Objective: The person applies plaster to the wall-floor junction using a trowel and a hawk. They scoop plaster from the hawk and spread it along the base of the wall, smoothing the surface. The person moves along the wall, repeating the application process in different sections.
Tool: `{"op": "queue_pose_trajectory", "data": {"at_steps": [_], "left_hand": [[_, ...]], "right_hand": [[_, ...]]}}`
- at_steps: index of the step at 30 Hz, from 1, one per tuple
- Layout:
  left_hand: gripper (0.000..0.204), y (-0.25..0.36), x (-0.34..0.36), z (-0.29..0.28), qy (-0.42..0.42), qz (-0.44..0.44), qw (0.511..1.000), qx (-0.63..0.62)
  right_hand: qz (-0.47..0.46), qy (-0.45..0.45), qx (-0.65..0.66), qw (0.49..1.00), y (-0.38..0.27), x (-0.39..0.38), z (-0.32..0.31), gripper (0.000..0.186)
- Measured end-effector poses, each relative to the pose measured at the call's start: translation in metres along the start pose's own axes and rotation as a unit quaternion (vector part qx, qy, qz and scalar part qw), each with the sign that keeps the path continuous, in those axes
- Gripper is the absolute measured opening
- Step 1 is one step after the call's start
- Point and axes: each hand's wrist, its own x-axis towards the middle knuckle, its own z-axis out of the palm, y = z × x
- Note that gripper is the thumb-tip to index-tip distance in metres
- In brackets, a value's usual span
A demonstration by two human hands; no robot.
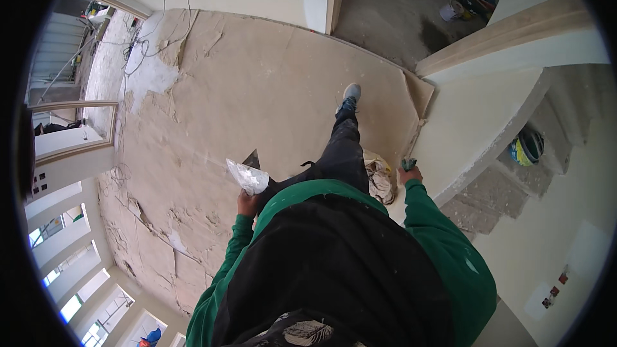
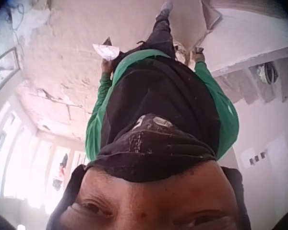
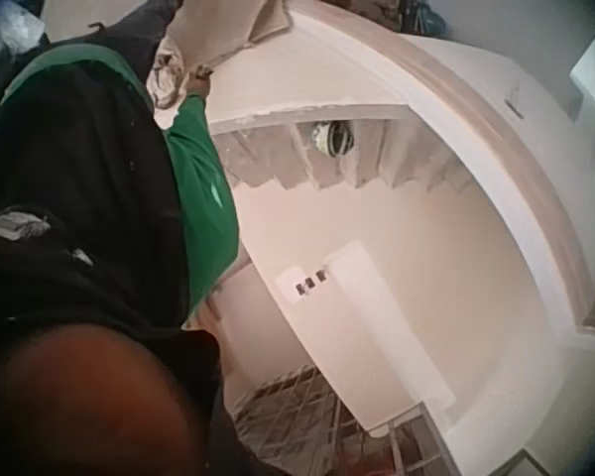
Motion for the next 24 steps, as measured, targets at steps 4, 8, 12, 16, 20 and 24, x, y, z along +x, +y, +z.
{"op": "queue_pose_trajectory", "data": {"at_steps": [4,8,12,16,20,24], "left_hand": [[0.034,0.108,0.038,0.066,0.072,-0.047,0.992,0.097],[0.028,0.209,0.059,0.086,0.085,-0.050,0.992,0.075],[0.013,0.263,0.120,0.086,0.204,-0.154,0.958,-0.128],[0.011,0.225,0.244,0.090,0.289,-0.118,0.935,-0.171],[0.010,0.160,0.405,0.122,0.318,-0.080,0.929,-0.171],[0.010,0.103,0.502,0.162,0.318,-0.074,0.924,-0.200]], "right_hand": [[-0.129,-0.010,-0.041,0.991,-0.145,0.119,-0.064,0.054],[-0.282,-0.107,-0.082,0.950,-0.344,0.197,-0.138,0.047],[-0.416,-0.097,-0.121,0.896,-0.465,0.269,-0.132,0.045],[-0.457,-0.132,-0.208,0.855,-0.552,0.341,-0.066,0.042],[-0.471,-0.074,-0.085,0.875,-0.626,0.413,0.020,0.033],[-0.515,-0.053,-0.010,0.855,-0.716,0.511,0.134,0.026]]}}
